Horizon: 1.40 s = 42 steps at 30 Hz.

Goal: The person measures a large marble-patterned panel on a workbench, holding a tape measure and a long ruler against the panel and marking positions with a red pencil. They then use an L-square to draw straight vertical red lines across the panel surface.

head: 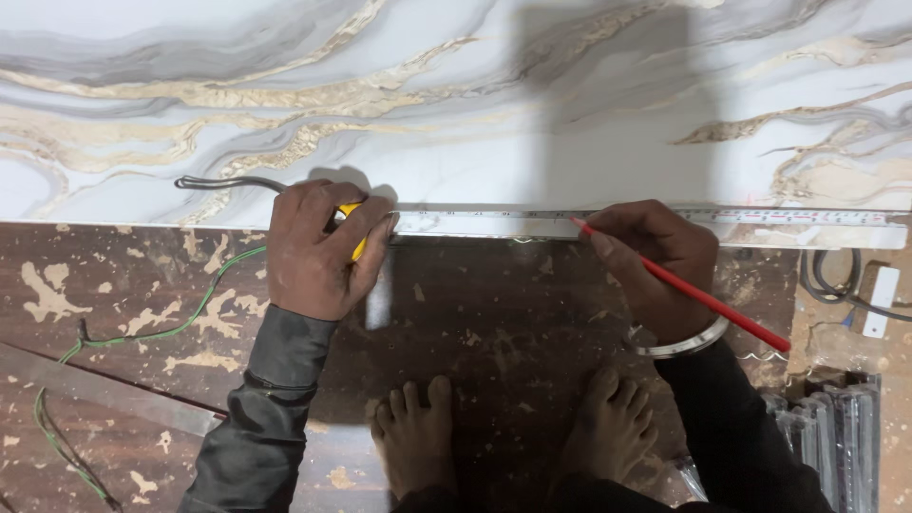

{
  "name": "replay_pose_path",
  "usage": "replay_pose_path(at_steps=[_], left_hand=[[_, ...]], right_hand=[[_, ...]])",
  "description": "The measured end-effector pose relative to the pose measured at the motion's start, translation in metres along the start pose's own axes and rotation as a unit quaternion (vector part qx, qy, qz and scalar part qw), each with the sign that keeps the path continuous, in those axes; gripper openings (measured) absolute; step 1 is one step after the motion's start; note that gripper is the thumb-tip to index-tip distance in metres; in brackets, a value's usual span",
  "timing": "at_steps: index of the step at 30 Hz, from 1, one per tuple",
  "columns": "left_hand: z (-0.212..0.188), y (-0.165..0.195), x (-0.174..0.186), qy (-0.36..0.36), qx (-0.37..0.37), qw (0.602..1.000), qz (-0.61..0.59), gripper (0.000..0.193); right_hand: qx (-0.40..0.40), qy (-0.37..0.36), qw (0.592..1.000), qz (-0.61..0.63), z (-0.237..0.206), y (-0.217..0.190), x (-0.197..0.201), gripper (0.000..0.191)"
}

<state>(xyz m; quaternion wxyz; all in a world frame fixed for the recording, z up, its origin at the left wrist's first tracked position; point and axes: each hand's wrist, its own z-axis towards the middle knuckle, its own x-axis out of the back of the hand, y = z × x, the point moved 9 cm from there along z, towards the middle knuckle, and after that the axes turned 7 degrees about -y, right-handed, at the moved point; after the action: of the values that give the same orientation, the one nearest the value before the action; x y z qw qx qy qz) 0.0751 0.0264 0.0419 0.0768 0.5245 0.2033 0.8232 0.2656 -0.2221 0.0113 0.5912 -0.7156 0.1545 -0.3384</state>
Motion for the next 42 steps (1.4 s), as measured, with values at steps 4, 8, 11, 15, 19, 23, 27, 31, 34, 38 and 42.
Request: replay_pose_path(at_steps=[4, 8, 11, 15, 19, 23, 27, 31, 34, 38, 42], left_hand=[[0.001, 0.001, 0.002, -0.001, 0.002, 1.0, 0.003, 0.018], [0.002, 0.001, 0.002, -0.006, 0.004, 1.0, -0.003, 0.019], [0.002, 0.001, 0.001, 0.004, 0.007, 1.0, -0.009, 0.02], [0.0, 0.0, 0.001, -0.006, 0.001, 1.0, -0.003, 0.024], [-0.001, 0.002, -0.002, -0.015, -0.004, 1.0, 0.025, 0.026], [-0.002, 0.003, -0.002, -0.014, -0.012, 0.999, 0.028, 0.027], [-0.002, 0.002, -0.004, -0.015, -0.013, 0.999, 0.032, 0.026], [-0.002, 0.002, -0.004, -0.012, -0.011, 0.999, 0.032, 0.026], [-0.002, 0.001, -0.003, -0.008, -0.01, 1.0, 0.028, 0.026], [-0.002, 0.001, -0.002, -0.01, -0.01, 1.0, 0.023, 0.026], [-0.002, 0.002, -0.001, -0.007, -0.013, 1.0, 0.024, 0.025]], right_hand=[[0.019, -0.001, 1.0, -0.019, 0.004, -0.005, -0.001, 0.012], [0.037, -0.015, 0.999, -0.029, 0.005, -0.011, -0.007, 0.013], [-0.039, 0.008, 0.998, -0.046, 0.005, 0.0, -0.004, 0.013], [0.009, -0.022, 1.0, -0.007, 0.008, -0.009, -0.009, 0.016], [0.009, -0.012, 1.0, -0.025, 0.009, -0.009, -0.007, 0.017], [0.007, -0.007, 1.0, -0.01, 0.009, -0.006, -0.006, 0.014], [0.04, -0.019, 0.999, -0.011, 0.011, -0.009, -0.007, 0.013], [0.043, -0.01, 0.999, -0.019, 0.016, -0.008, -0.007, 0.012], [0.037, 0.003, 0.999, -0.004, 0.016, -0.008, -0.005, 0.013], [0.033, 0.004, 0.999, 0.031, 0.014, -0.009, -0.005, 0.014], [0.022, -0.007, 0.998, 0.058, 0.015, -0.009, -0.006, 0.014]])
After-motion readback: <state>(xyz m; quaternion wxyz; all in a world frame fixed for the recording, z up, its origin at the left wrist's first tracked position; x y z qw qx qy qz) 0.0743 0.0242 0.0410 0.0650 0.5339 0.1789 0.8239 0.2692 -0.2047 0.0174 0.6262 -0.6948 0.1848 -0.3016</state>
